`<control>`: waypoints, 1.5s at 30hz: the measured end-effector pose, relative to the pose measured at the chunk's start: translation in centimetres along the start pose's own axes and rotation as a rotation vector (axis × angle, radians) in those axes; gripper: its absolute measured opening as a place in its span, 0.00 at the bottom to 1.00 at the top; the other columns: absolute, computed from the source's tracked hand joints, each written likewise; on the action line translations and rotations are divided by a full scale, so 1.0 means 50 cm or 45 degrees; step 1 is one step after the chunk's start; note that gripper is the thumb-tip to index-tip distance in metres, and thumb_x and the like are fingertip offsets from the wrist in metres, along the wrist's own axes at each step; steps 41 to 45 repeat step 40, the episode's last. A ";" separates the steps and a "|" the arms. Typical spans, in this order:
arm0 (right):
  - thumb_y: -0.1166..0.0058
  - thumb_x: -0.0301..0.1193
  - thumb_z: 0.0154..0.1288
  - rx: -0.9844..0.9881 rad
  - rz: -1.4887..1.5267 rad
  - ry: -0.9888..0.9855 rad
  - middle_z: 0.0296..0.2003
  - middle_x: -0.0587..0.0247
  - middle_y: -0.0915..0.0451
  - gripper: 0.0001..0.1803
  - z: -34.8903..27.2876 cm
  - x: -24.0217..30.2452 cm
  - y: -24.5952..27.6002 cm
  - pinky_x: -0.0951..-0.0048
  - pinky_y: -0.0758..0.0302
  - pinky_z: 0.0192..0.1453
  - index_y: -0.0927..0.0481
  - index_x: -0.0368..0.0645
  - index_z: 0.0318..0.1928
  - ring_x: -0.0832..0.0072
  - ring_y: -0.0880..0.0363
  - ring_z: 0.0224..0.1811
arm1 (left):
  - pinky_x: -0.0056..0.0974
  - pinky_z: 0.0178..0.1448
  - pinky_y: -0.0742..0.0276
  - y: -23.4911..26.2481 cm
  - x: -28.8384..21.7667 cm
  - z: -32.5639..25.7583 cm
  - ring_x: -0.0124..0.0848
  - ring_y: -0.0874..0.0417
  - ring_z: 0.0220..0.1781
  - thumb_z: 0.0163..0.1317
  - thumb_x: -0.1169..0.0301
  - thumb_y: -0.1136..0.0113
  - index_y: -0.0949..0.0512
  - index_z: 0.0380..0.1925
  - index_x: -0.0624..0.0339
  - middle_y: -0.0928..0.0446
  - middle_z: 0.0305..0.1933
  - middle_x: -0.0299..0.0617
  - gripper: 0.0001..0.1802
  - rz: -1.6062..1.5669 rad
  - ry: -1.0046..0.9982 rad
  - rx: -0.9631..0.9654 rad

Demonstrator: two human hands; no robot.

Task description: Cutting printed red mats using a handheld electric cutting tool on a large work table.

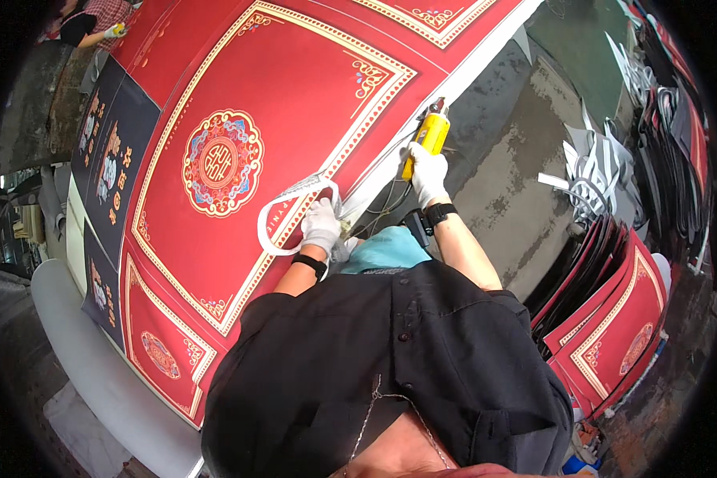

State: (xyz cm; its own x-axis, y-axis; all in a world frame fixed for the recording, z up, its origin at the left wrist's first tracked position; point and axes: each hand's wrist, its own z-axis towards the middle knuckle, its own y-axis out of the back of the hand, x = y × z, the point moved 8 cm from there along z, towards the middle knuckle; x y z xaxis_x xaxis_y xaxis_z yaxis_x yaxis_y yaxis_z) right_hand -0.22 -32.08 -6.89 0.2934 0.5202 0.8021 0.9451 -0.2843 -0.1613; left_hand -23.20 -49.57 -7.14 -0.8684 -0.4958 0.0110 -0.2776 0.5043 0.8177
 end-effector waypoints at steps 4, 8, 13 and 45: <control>0.36 0.28 0.49 -0.001 -0.060 0.058 0.24 0.62 0.22 0.15 0.067 0.026 0.040 0.72 0.26 0.25 0.25 0.33 0.34 0.75 0.24 0.21 | 0.51 0.50 0.23 0.004 -0.020 0.000 0.53 0.21 0.50 0.53 0.67 0.39 0.33 0.46 0.58 0.28 0.49 0.57 0.21 0.024 0.028 -0.053; 0.35 0.30 0.49 0.057 -0.236 0.005 0.24 0.64 0.22 0.15 0.089 0.039 0.042 0.73 0.27 0.25 0.24 0.34 0.33 0.77 0.24 0.21 | 0.54 0.51 0.24 0.007 -0.015 0.008 0.54 0.22 0.51 0.56 0.69 0.43 0.31 0.45 0.59 0.28 0.48 0.58 0.16 -0.071 0.084 -0.101; 0.35 0.31 0.50 0.128 -0.189 0.110 0.24 0.65 0.22 0.12 0.051 0.033 0.050 0.73 0.28 0.27 0.22 0.38 0.30 0.79 0.24 0.24 | 0.54 0.53 0.25 0.013 -0.018 0.010 0.56 0.23 0.52 0.59 0.69 0.46 0.30 0.46 0.59 0.27 0.50 0.59 0.15 -0.075 0.111 -0.052; 0.38 0.32 0.58 0.094 -0.014 0.002 0.26 0.64 0.21 0.12 0.323 0.180 0.039 0.71 0.25 0.28 0.21 0.36 0.37 0.74 0.22 0.23 | 0.50 0.53 0.19 0.248 -0.153 0.143 0.31 0.22 0.40 0.50 0.76 0.41 0.31 0.49 0.58 0.26 0.37 0.39 0.24 -2.341 -0.235 0.066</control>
